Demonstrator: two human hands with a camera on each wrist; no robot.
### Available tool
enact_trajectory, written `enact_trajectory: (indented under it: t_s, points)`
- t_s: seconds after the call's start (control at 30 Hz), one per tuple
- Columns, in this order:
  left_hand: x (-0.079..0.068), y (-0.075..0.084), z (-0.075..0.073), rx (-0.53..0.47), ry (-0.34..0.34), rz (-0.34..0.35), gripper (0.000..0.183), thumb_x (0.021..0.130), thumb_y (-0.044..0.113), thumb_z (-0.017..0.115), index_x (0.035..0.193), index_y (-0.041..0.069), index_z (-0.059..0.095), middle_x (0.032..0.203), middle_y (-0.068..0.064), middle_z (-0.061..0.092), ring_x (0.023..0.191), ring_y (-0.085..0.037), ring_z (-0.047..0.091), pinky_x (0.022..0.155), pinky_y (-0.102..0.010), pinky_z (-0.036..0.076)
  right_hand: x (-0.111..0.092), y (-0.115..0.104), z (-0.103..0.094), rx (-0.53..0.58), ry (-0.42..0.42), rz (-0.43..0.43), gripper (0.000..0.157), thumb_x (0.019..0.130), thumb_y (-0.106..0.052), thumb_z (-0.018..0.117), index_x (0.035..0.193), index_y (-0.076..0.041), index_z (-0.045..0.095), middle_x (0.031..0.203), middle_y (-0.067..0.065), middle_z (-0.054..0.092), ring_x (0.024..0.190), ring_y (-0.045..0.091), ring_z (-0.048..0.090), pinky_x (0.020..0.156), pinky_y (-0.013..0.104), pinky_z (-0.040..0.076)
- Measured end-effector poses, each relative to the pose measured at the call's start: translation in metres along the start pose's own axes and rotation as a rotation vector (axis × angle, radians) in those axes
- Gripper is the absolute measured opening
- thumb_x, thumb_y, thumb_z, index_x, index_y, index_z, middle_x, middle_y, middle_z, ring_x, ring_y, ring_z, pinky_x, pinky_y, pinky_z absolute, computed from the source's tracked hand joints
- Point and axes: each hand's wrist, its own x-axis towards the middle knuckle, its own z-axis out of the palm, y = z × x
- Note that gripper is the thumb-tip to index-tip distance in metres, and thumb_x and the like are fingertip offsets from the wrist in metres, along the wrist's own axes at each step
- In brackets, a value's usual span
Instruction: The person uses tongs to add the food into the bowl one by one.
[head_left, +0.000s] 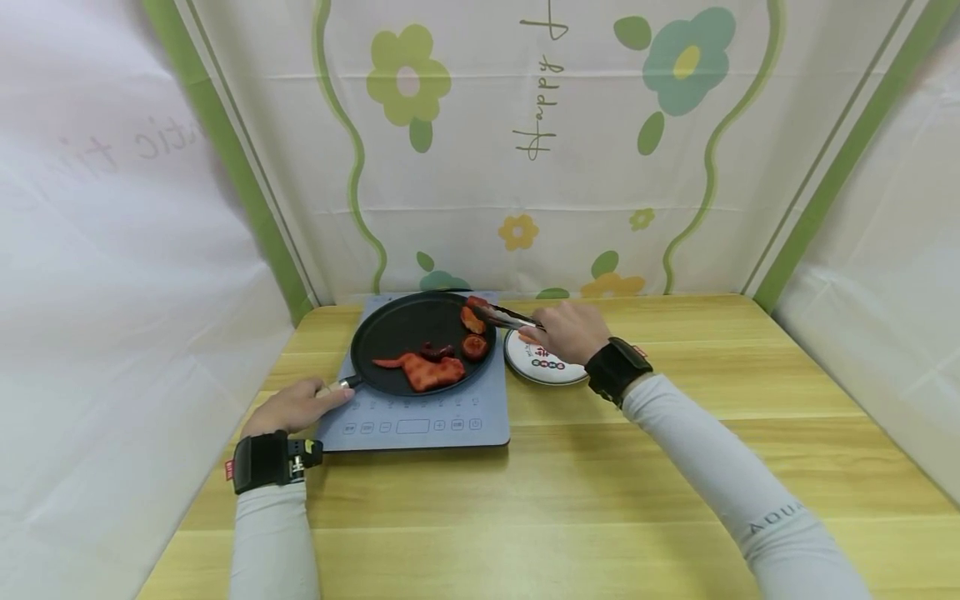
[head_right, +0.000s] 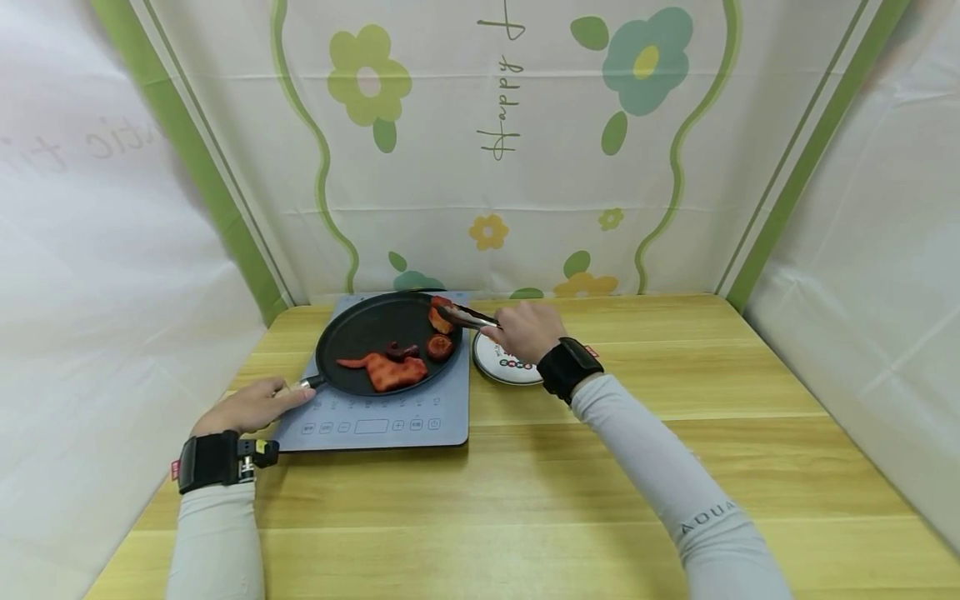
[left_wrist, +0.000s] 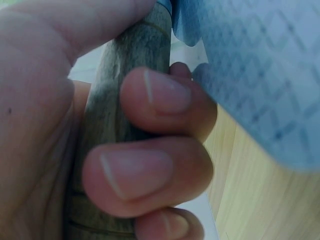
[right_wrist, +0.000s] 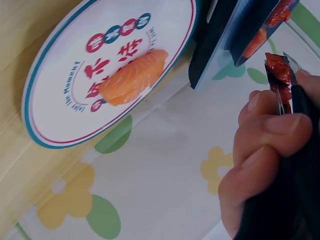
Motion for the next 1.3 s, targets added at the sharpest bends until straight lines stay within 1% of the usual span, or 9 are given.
enact_trajectory:
  t_s: [0.13,0.23,0.37,0.5,0.77,0.93,1.13,1.3]
  points:
    - [0.0,0.0,0.0,0.012,0.001,-0.011,0.057,0.091,0.063,0.049,0.089,0.006,0.05,0.082,-0.006,0.046,0.074,-0.023,0.047,0.062,-0.035,0.035,0.005,-0.006,0.0,-0.001,-0.006,-0.006,0.036,0.097,-0.046,0.051,0.078,-0.016,0.058,0.058,-0.005,0.045,0.049,0.013,0.043,0.046,0.03,0.032]
    - [0.001,0.0,0.0,0.021,-0.001,-0.016,0.058,0.09,0.064,0.049,0.091,0.006,0.05,0.083,-0.007,0.047,0.075,-0.023,0.047,0.062,-0.035,0.035,0.01,-0.01,0.0,-0.004,-0.024,-0.002,0.037,0.097,-0.048,0.049,0.079,-0.017,0.057,0.059,-0.004,0.045,0.051,0.013,0.043,0.047,0.03,0.03]
    - [0.002,-0.001,0.001,0.021,0.002,-0.014,0.059,0.09,0.065,0.049,0.092,0.005,0.051,0.083,-0.007,0.048,0.076,-0.024,0.047,0.063,-0.035,0.036,0.017,-0.016,0.001,-0.008,-0.053,0.004,0.037,0.097,-0.05,0.047,0.083,-0.018,0.059,0.062,-0.004,0.047,0.053,0.014,0.044,0.047,0.03,0.032]
    - [0.002,-0.002,0.0,0.023,-0.001,-0.014,0.06,0.09,0.065,0.048,0.094,0.005,0.051,0.084,-0.007,0.047,0.076,-0.024,0.047,0.062,-0.036,0.035,0.023,-0.022,0.003,-0.007,-0.066,-0.003,0.037,0.097,-0.05,0.048,0.087,-0.016,0.061,0.062,-0.005,0.048,0.053,0.014,0.045,0.048,0.03,0.032]
    - [0.002,-0.002,0.002,0.015,0.001,-0.017,0.059,0.089,0.065,0.049,0.092,0.007,0.051,0.084,-0.006,0.047,0.076,-0.023,0.047,0.063,-0.035,0.036,0.032,-0.037,0.006,-0.028,-0.045,-0.036,0.037,0.097,-0.049,0.05,0.078,-0.017,0.054,0.062,-0.004,0.047,0.053,0.014,0.045,0.048,0.031,0.031]
    - [0.002,-0.001,0.001,0.009,0.004,-0.02,0.058,0.089,0.065,0.049,0.091,0.007,0.051,0.084,-0.006,0.047,0.076,-0.023,0.047,0.063,-0.035,0.036,0.038,-0.044,0.009,-0.028,-0.08,-0.032,0.038,0.097,-0.049,0.05,0.075,-0.017,0.052,0.061,-0.002,0.046,0.052,0.015,0.045,0.048,0.031,0.031]
    - [0.002,0.0,0.001,-0.006,0.008,-0.017,0.057,0.09,0.063,0.05,0.092,0.007,0.051,0.083,-0.006,0.046,0.074,-0.023,0.047,0.062,-0.035,0.035,0.043,-0.049,0.017,-0.027,-0.087,-0.04,0.04,0.095,-0.049,0.052,0.07,-0.019,0.052,0.059,-0.004,0.046,0.051,0.015,0.044,0.046,0.031,0.031]
    - [0.002,0.0,0.0,-0.002,0.006,-0.016,0.056,0.09,0.063,0.05,0.094,0.007,0.052,0.085,-0.006,0.048,0.075,-0.023,0.047,0.063,-0.035,0.036,0.046,-0.052,0.019,-0.011,-0.116,-0.047,0.039,0.095,-0.05,0.052,0.072,-0.019,0.053,0.061,-0.002,0.047,0.053,0.015,0.045,0.046,0.031,0.032]
